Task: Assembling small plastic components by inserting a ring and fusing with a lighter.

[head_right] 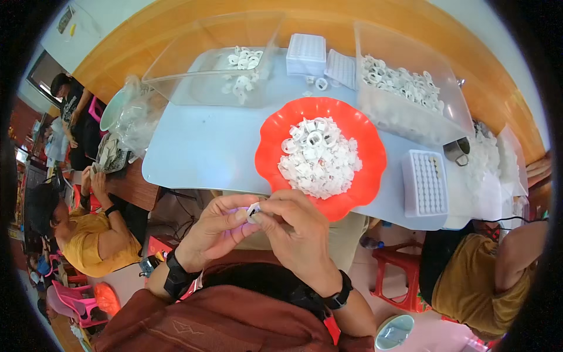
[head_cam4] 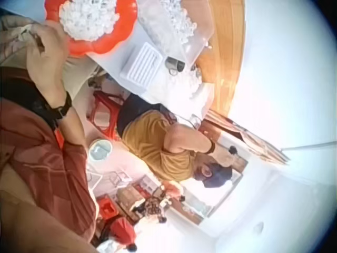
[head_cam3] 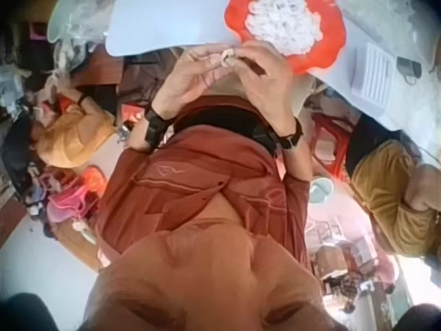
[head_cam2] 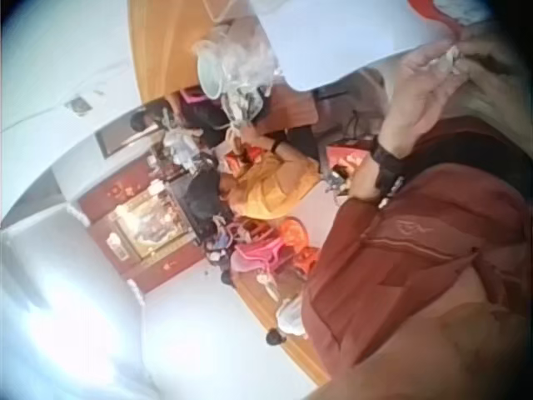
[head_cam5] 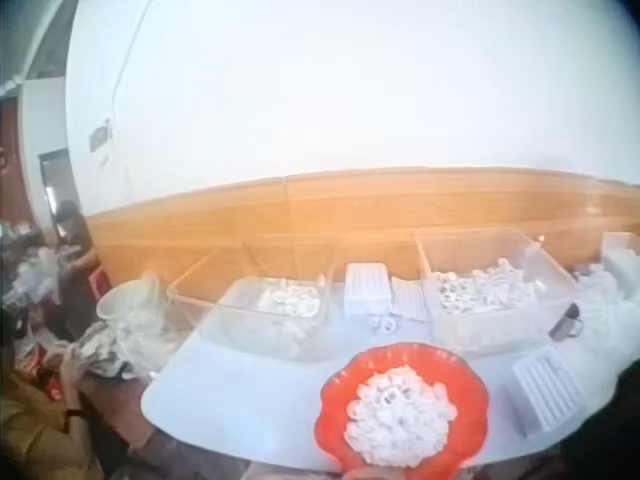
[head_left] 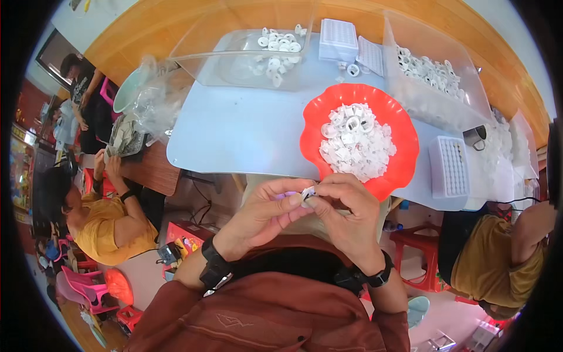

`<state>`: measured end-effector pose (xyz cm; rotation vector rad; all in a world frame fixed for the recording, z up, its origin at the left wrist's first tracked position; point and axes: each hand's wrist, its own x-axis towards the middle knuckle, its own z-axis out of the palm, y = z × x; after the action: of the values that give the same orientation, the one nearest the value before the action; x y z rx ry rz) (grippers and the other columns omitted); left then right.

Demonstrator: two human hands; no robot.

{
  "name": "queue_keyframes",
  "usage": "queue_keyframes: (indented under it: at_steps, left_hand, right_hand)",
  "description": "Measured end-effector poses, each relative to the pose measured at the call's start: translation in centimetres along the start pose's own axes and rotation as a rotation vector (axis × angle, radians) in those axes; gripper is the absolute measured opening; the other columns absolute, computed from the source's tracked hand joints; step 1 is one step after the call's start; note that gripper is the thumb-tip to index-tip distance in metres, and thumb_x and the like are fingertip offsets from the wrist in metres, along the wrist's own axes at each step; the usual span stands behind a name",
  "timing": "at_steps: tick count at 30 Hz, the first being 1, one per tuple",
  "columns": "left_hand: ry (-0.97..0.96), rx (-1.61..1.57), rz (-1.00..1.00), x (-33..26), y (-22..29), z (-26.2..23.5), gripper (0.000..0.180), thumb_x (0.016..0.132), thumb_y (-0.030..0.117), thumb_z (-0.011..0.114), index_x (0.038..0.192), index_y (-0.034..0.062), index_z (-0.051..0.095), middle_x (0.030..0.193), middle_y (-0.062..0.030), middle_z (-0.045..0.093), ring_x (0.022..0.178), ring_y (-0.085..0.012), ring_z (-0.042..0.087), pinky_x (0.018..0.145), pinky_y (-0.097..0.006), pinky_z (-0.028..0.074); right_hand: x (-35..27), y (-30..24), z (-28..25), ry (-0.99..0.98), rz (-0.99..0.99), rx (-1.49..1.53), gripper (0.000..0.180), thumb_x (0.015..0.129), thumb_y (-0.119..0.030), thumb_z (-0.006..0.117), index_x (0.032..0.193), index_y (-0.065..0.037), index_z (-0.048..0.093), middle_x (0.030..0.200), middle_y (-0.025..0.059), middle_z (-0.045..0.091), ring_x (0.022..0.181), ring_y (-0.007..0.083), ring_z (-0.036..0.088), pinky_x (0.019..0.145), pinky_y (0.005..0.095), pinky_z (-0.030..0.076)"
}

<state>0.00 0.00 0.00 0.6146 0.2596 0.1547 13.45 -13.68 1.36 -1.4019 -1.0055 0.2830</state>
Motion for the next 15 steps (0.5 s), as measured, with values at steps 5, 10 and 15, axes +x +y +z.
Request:
queue_keyframes:
  at_steps: [5,10,15]
  left_hand:
    - [-0.018,0.035,0.026,-0.27,-0.24,0.49,0.031,0.098,0.007,0.063,0.128,-0.001,0.062,0.129,-0.0131,0.063,0.12,-0.022,0.061,0.105,-0.037,0.051]
    - [-0.053,0.05,0.034,-0.24,-0.2,0.7,0.032,0.098,0.006,0.063,0.129,-0.0019,0.061,0.13,-0.0146,0.062,0.119,-0.0225,0.062,0.106,-0.037,0.051]
    - [-0.045,0.053,0.031,-0.56,-0.36,1.02,0.032,0.098,0.006,0.063,0.129,-0.0025,0.061,0.13,-0.0152,0.062,0.119,-0.0228,0.062,0.107,-0.038,0.051]
  right_hand:
    - [-0.42,0.09,-0.23,-0.021,0.03,0.036,0.023,0.08,0.004,0.079,0.1,-0.001,0.069,0.1,0.0086,0.064,0.083,0.0116,0.063,0.068,0.0242,0.053]
    - [-0.29,0.09,-0.54,-0.037,0.061,0.113,0.022,0.08,0.003,0.08,0.099,-0.001,0.068,0.099,0.0069,0.062,0.082,0.0101,0.061,0.067,0.0236,0.05]
    - [-0.48,-0.08,-0.69,-0.018,0.063,0.157,0.02,0.08,0.002,0.079,0.096,-0.003,0.07,0.092,0.007,0.062,0.079,0.0137,0.06,0.063,0.0256,0.048]
